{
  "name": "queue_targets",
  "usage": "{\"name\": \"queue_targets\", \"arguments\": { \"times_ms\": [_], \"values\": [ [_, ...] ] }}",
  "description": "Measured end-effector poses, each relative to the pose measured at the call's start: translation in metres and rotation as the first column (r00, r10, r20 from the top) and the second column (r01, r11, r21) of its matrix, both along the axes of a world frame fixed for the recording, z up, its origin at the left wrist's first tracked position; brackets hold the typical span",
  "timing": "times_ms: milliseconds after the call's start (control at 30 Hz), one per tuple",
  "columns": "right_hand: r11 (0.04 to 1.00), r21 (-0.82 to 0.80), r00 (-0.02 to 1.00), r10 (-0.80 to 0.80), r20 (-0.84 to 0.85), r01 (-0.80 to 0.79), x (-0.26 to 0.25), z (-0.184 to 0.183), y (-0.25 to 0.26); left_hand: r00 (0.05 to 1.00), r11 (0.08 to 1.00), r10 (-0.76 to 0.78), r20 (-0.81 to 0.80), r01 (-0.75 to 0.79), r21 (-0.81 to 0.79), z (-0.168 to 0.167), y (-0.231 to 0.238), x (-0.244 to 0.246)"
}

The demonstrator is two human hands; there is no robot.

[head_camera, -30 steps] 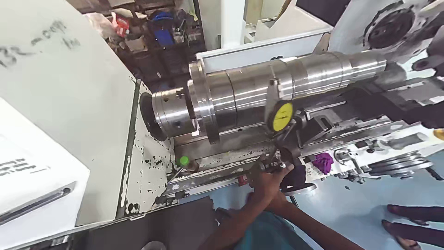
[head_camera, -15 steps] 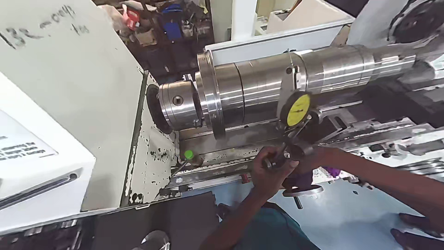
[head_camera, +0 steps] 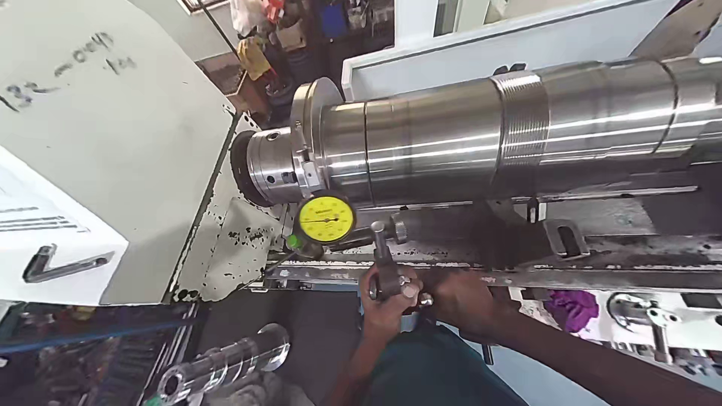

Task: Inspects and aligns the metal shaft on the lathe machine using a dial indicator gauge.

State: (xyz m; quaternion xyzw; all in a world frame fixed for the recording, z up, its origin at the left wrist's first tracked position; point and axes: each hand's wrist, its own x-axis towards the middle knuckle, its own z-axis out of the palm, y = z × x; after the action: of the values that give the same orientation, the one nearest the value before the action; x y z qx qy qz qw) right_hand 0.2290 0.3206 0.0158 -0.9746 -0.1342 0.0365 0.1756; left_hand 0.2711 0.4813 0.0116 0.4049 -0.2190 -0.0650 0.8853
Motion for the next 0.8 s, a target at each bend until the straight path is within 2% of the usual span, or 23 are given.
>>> {"name": "queue_targets", "arguments": {
  "times_ms": [33,100,167,200,267,300,333,367,500,567,633,800],
  "values": [
    [0.999,0.014,0.999,-0.031,-0.033,0.031,-0.001,0.002,0.001,1.000,1.000,0.001,-0.010,-0.001,0.003,0.001,0.000,-0.001],
    [0.991,0.107,0.974,-0.059,-0.220,0.084,-0.002,0.011,-0.001,0.999,1.000,0.000,-0.034,0.000,0.021,0.004,0.002,-0.003],
    [0.923,0.356,0.923,0.002,-0.385,0.147,-0.001,0.012,-0.013,0.999,0.999,-0.004,-0.041,0.005,0.036,0.006,0.003,-0.003],
    [0.830,0.522,0.887,0.076,-0.456,0.197,-0.001,0.010,-0.021,0.999,0.999,-0.014,-0.042,0.015,0.041,0.006,0.004,-0.002],
    [0.557,0.758,0.818,0.225,-0.530,0.338,-0.004,0.003,-0.035,0.999,0.999,-0.034,-0.036,0.035,0.041,0.006,0.005,-0.001],
    [0.431,0.804,0.796,0.262,-0.546,0.411,-0.007,0.000,-0.037,0.999,0.999,-0.040,-0.037,0.042,0.035,0.006,0.005,-0.001],
    [0.351,0.819,0.797,0.253,-0.549,0.453,-0.010,-0.002,-0.036,0.998,0.998,-0.046,-0.034,0.047,0.030,0.006,0.004,0.000],
    [0.316,0.833,0.822,0.214,-0.528,0.453,-0.013,-0.003,-0.032,0.998,0.998,-0.053,-0.025,0.053,0.028,0.005,0.003,0.001],
    [0.369,0.907,0.969,0.058,-0.239,0.202,-0.027,-0.019,-0.022,0.995,0.996,-0.083,-0.053,0.084,0.014,0.006,0.003,0.005],
    [0.430,0.898,0.995,-0.020,-0.098,0.097,-0.032,-0.021,-0.018,0.988,0.996,-0.082,-0.135,0.083,0.007,0.011,-0.001,0.009],
    [0.453,0.889,0.993,-0.112,-0.020,0.069,-0.037,-0.024,-0.011,0.971,0.995,-0.089,-0.223,0.099,0.033,0.019,-0.003,0.015],
    [0.393,0.913,0.961,-0.277,0.001,0.113,-0.051,-0.031,0.007,0.912,0.963,-0.136,-0.388,0.213,0.164,0.034,-0.006,0.028]
  ]
}}
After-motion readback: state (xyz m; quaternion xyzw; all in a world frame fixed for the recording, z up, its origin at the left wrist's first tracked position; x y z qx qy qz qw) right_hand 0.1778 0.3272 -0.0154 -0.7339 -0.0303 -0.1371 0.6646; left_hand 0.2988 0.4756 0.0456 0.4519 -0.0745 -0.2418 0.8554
